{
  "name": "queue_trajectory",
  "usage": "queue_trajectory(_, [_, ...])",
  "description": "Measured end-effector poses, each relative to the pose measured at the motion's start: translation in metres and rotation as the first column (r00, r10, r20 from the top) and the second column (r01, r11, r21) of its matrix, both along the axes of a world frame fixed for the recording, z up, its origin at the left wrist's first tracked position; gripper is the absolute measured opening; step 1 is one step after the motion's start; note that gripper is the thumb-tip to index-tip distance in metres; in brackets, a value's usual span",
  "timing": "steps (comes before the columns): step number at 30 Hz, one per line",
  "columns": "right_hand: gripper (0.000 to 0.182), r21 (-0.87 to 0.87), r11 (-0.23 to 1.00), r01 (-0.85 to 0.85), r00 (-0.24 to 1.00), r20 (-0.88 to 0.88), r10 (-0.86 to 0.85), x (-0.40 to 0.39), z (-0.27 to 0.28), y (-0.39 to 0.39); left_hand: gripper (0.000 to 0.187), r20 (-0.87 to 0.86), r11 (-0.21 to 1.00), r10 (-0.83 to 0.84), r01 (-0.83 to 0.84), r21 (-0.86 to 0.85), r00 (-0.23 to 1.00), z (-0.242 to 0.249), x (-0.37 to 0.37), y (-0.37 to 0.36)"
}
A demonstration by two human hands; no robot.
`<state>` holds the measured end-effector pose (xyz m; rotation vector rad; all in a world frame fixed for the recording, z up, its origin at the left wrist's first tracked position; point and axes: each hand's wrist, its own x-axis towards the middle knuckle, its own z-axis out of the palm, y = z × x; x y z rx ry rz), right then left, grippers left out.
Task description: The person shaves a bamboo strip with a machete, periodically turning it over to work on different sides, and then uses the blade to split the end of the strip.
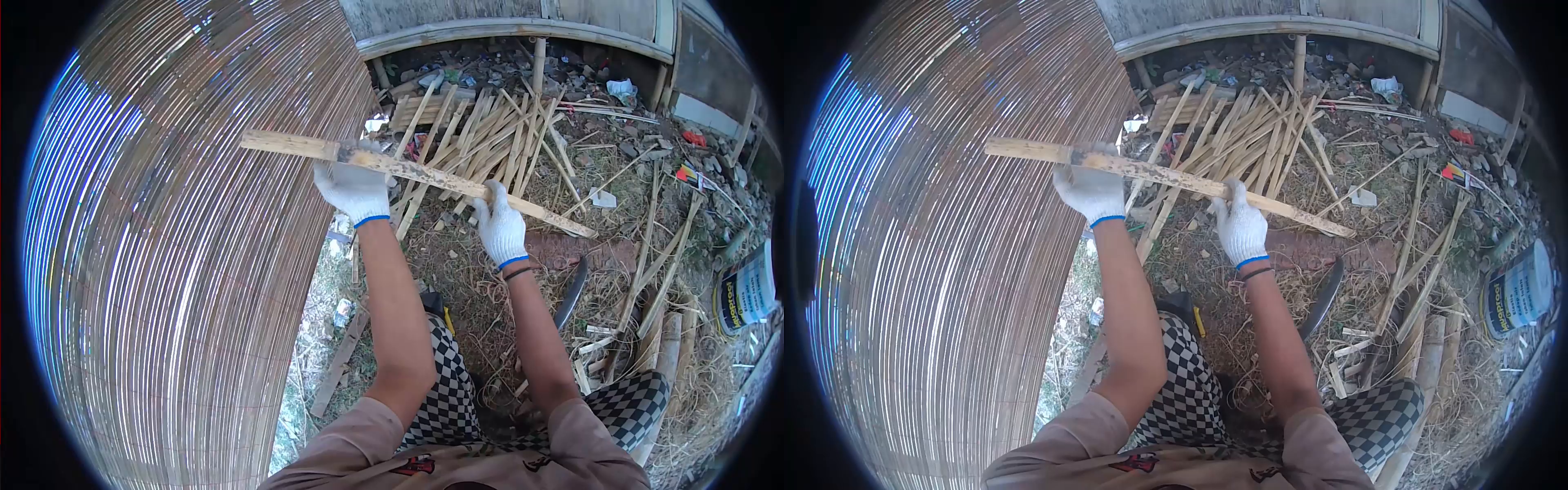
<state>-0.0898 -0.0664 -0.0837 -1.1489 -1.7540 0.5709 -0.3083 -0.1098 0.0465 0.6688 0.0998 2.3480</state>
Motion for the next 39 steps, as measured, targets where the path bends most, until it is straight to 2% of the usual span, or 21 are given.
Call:
queue_trajectory(1, [0.042, 0.001, 1.000, -0.005, 1.000, -0.011, 0.005, 0.001, 0.001, 0.002, 0.072, 0.057, 0.990, 0.129, -0.124, -0.072, 0.990, 0.008, -0.001, -0.009])
queue_trajectory(2, [0.042, 0.015, 0.999, 0.043, 0.997, 0.057, -0.043, 0.003, 0.002, 0.003, 0.078, -0.019, 0.996, 0.084, -0.084, 0.009, 0.996, 0.010, -0.012, -0.018])
queue_trajectory(5, [0.043, 0.005, 1.000, 0.013, 0.998, 0.067, -0.013, 0.006, 0.004, 0.000, 0.076, -0.329, 0.964, 0.244, -0.265, -0.020, 0.913, 0.035, -0.019, -0.037])
queue_trajectory(6, [0.044, -0.001, 1.000, 0.001, 0.998, 0.064, -0.001, 0.006, 0.005, -0.003, 0.078, -0.411, 0.967, 0.246, -0.252, 0.042, 0.878, 0.035, -0.027, -0.040])
queue_trajectory(9, [0.044, -0.011, 0.999, -0.045, 0.998, -0.033, 0.045, 0.007, 0.006, -0.010, 0.077, -0.429, 0.969, 0.237, -0.245, 0.037, 0.872, 0.031, -0.039, -0.044])
queue_trajectory(10, [0.043, 0.045, 0.999, -0.026, 0.999, -0.043, 0.028, 0.005, 0.006, -0.012, 0.076, -0.428, 0.963, 0.253, -0.269, 0.025, 0.868, 0.030, -0.039, -0.045])
queue_trajectory(13, [0.048, -0.072, 0.997, -0.033, 0.988, 0.149, 0.043, 0.008, 0.020, -0.020, 0.081, -0.400, 0.972, 0.217, -0.236, 0.002, 0.890, 0.029, -0.039, -0.049])
queue_trajectory(14, [0.056, 0.007, 0.998, -0.056, 0.991, 0.119, 0.055, 0.007, 0.015, -0.022, 0.075, -0.390, 0.975, 0.206, -0.223, 0.001, 0.898, 0.030, -0.038, -0.049])
queue_trajectory(18, [0.062, 0.119, 0.978, -0.170, 0.983, 0.084, 0.161, -0.003, 0.035, -0.042, 0.075, -0.372, 0.978, 0.203, -0.203, 0.040, 0.906, 0.021, -0.051, -0.039])
queue_trajectory(21, [0.066, 0.110, 0.937, -0.331, 0.943, 0.080, 0.323, -0.013, 0.066, -0.065, 0.076, -0.385, 0.981, 0.192, -0.191, 0.041, 0.903, 0.022, -0.047, -0.040])
queue_trajectory(23, [0.073, 0.079, 0.925, -0.371, 0.916, 0.195, 0.351, -0.020, 0.078, -0.078, 0.076, -0.400, 0.980, 0.194, -0.191, 0.048, 0.896, 0.026, -0.042, -0.042])
queue_trajectory(25, [0.075, 0.090, 0.898, -0.430, 0.892, 0.194, 0.408, -0.029, 0.082, -0.084, 0.079, -0.412, 0.983, 0.184, -0.177, 0.055, 0.892, 0.027, -0.042, -0.042])
queue_trajectory(28, [0.080, 0.121, 0.899, -0.420, 0.890, 0.247, 0.383, -0.036, 0.082, -0.090, 0.080, -0.397, 0.981, 0.186, -0.193, 0.022, 0.899, 0.031, -0.035, -0.047])
queue_trajectory(31, [0.082, 0.098, 0.912, -0.399, 0.899, 0.240, 0.367, -0.035, 0.080, -0.094, 0.061, -0.415, 0.991, 0.135, -0.127, 0.046, 0.900, 0.035, -0.028, -0.054])
queue_trajectory(32, [0.082, 0.079, 0.919, -0.387, 0.902, 0.237, 0.360, -0.033, 0.081, -0.094, 0.062, -0.466, 0.993, 0.113, -0.079, 0.092, 0.877, 0.033, -0.035, -0.052])
queue_trajectory(35, [0.082, 0.088, 0.929, -0.360, 0.920, 0.197, 0.338, -0.025, 0.073, -0.091, 0.060, -0.474, 0.994, 0.066, -0.016, 0.108, 0.878, 0.030, -0.042, -0.048])
queue_trajectory(36, [0.081, 0.111, 0.931, -0.347, 0.928, 0.181, 0.324, -0.024, 0.070, -0.089, 0.056, -0.425, 0.994, 0.102, -0.083, 0.065, 0.899, 0.035, -0.028, -0.055])
queue_trajectory(39, [0.079, 0.121, 0.942, -0.313, 0.939, 0.189, 0.287, -0.020, 0.070, -0.087, 0.073, -0.398, 0.989, 0.145, -0.131, 0.062, 0.906, 0.031, -0.034, -0.051])
